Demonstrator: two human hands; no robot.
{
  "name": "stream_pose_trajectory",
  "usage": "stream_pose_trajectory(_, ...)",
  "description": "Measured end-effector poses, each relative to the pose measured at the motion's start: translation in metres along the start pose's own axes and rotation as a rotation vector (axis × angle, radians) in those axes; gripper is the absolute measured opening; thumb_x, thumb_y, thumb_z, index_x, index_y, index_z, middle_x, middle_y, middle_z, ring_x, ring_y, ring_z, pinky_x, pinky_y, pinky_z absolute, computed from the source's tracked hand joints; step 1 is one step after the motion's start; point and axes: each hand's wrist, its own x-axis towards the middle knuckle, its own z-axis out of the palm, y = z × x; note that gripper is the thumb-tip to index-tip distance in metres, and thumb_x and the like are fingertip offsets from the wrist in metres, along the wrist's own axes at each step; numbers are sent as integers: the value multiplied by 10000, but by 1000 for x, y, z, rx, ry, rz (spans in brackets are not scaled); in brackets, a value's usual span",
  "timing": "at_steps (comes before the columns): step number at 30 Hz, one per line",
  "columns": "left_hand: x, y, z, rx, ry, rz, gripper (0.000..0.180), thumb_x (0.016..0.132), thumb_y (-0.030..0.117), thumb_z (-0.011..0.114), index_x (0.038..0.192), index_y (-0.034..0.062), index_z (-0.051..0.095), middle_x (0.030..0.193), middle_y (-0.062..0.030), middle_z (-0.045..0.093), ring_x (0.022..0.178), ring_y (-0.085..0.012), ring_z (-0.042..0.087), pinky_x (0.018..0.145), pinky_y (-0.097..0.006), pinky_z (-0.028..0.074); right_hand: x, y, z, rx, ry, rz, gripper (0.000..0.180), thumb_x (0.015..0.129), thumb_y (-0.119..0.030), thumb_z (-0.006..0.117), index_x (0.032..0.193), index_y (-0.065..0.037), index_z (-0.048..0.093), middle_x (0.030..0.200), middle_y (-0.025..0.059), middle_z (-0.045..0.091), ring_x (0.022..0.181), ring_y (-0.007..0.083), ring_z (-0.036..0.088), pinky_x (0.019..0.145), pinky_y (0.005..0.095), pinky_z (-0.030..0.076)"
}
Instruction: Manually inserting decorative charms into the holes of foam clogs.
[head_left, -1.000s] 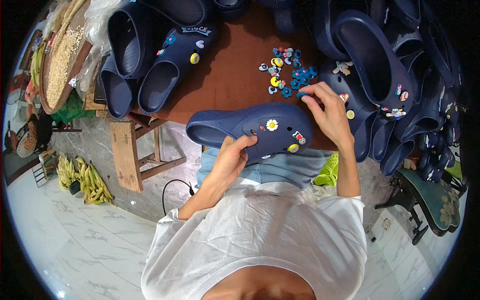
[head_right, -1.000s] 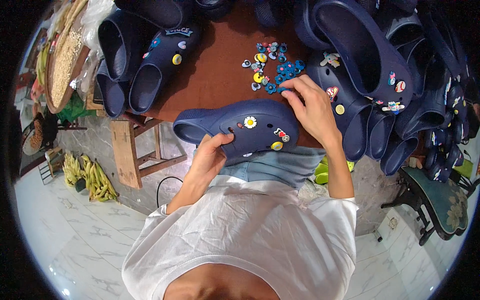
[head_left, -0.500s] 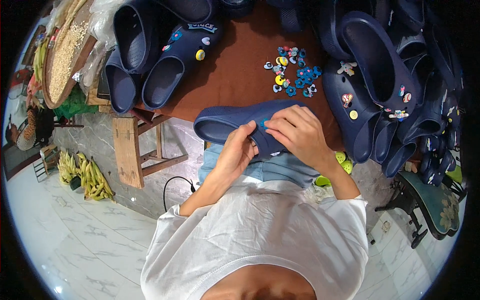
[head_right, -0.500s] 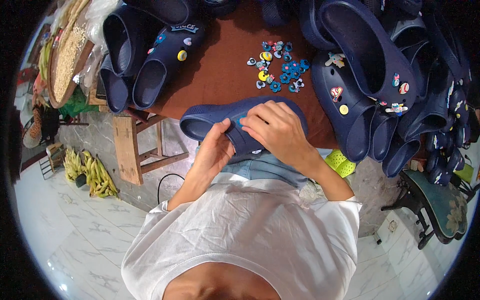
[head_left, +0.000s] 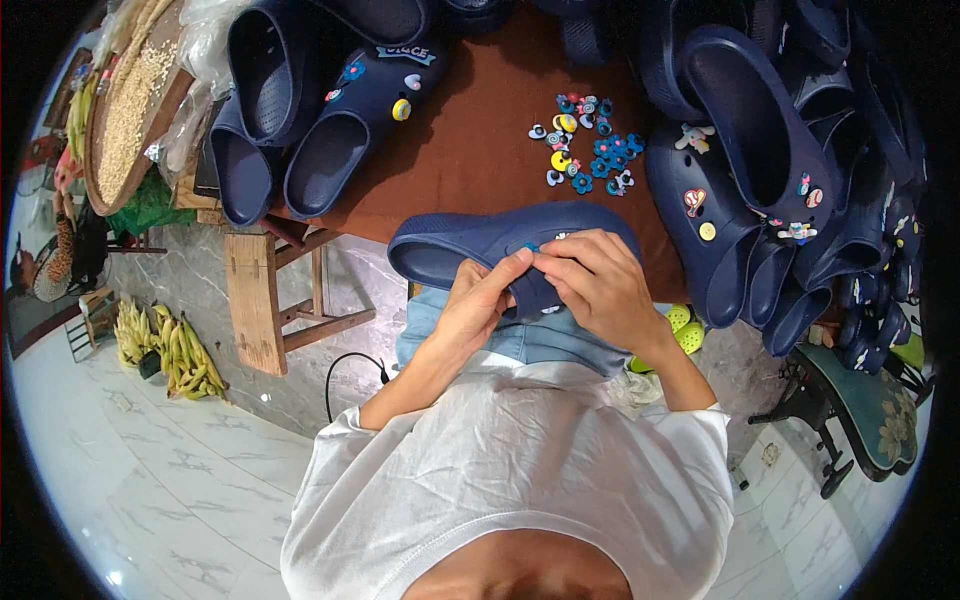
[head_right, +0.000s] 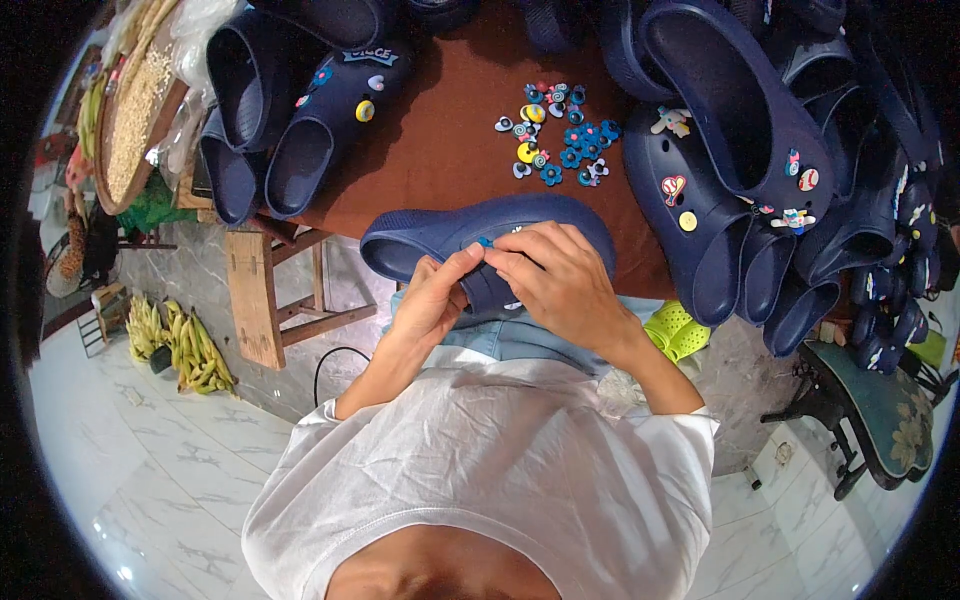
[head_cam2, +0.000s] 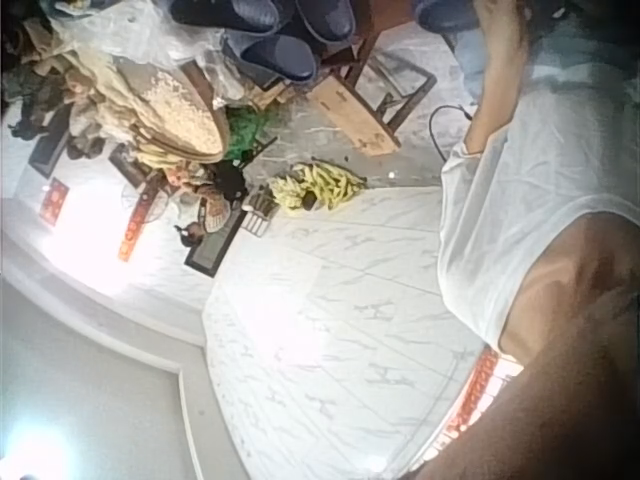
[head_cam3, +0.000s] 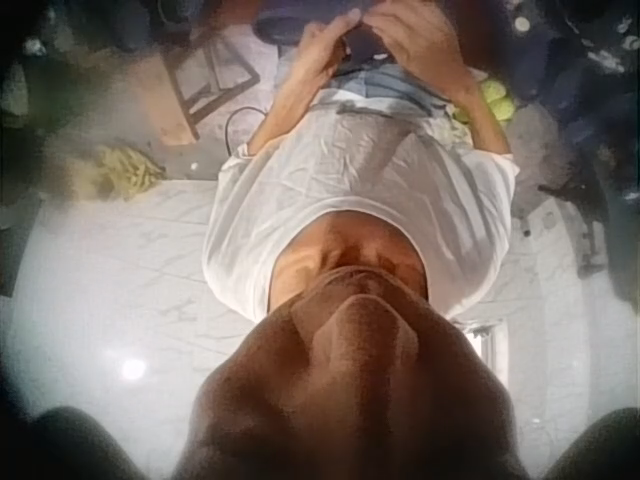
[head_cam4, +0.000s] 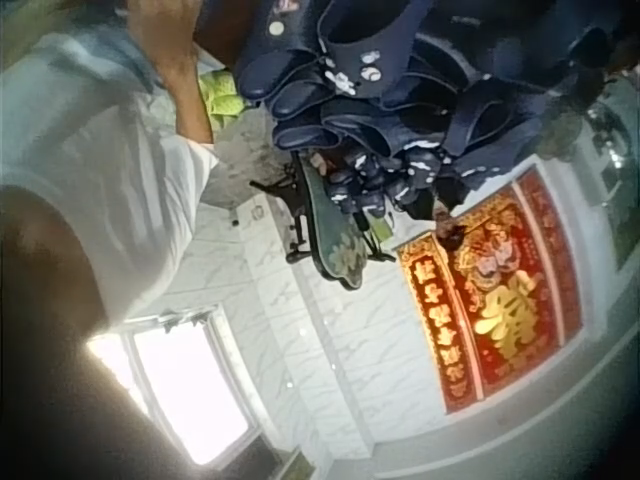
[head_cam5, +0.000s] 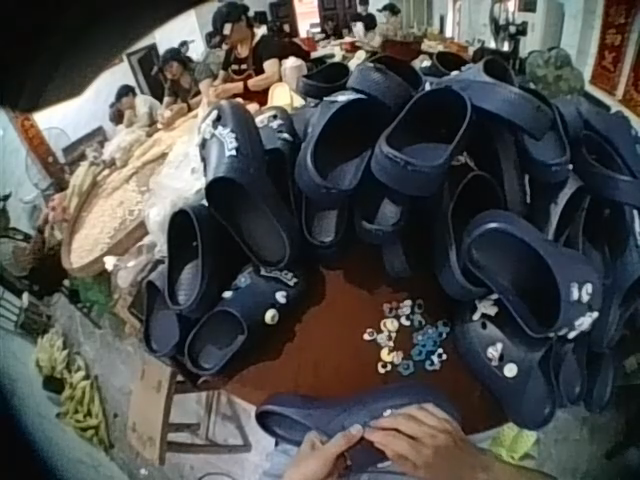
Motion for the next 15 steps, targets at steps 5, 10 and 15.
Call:
stream_pose_trajectory(5, 10, -15, -13, 2, -7, 42, 154, 907, 167, 688, 987, 36, 670, 865, -4, 683, 684, -48, 617, 534, -189, 445, -6, 0, 2, 25, 36, -1, 286, 778, -51, 686, 1063, -81, 676, 1055, 45, 654, 957, 257, 626, 813, 389, 486)
stream_pose_trajectory(10, 13, -21, -8, -13, 14, 122, 214, 897, 119, 670, 1084, 18, 647, 977, -37, 685, 815, -102, 650, 681, -242, 524, -12, 0, -7, 27, 116, 63, 195, 823, -65, 682, 1016, -88, 692, 1012, 48, 669, 919, 259, 632, 808, 384, 489)
stream_pose_trajectory(15, 10, -21, -6, -14, 33, 189, 298, 889, 92, 660, 1157, -29, 612, 1081, -87, 674, 923, -161, 658, 831, -299, 546, -20, 6, -16, 11, 263, 162, 170, 838, -39, 674, 1002, -75, 703, 940, 71, 681, 861, 271, 635, 757, 375, 499)
